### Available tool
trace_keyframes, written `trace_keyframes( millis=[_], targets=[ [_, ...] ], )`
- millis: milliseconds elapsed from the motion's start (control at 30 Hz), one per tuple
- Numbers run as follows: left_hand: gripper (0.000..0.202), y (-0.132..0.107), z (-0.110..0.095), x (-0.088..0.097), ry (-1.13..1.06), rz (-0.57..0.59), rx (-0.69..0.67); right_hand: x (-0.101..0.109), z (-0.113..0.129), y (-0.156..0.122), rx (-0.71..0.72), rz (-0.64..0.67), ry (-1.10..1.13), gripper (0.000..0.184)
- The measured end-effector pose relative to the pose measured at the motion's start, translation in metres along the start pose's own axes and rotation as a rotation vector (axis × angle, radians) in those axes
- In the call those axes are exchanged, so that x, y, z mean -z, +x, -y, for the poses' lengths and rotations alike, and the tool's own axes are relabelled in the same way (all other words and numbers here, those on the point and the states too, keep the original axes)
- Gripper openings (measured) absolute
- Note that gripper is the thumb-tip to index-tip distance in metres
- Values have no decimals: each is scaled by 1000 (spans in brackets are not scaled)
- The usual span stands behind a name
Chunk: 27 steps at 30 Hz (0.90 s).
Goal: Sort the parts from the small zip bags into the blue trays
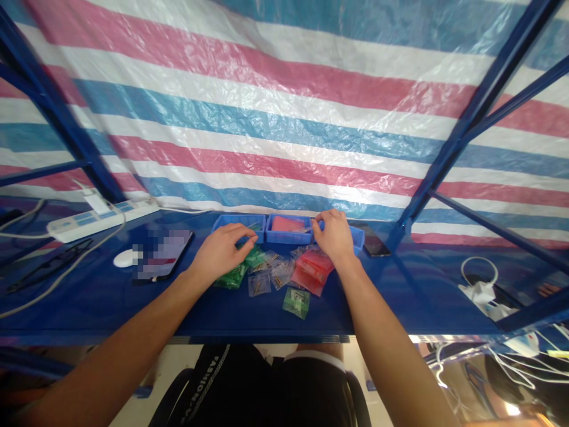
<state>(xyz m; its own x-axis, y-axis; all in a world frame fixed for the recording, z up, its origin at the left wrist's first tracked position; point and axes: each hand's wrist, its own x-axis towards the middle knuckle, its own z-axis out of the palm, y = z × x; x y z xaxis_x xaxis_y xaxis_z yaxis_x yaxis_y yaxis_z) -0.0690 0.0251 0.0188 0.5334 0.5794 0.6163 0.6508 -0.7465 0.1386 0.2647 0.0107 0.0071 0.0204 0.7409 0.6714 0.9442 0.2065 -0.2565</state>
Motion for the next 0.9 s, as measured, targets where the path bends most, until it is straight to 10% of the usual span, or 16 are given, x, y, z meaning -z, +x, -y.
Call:
trace_keyframes(
  millis=[400,900],
  targets=[
    [28,-3,-2,6,204,-30,54,5,13,-1,20,7,84,25],
    [45,-36,-28,18,230,301,242,4,16,-1,8,21,154,23]
  ],
)
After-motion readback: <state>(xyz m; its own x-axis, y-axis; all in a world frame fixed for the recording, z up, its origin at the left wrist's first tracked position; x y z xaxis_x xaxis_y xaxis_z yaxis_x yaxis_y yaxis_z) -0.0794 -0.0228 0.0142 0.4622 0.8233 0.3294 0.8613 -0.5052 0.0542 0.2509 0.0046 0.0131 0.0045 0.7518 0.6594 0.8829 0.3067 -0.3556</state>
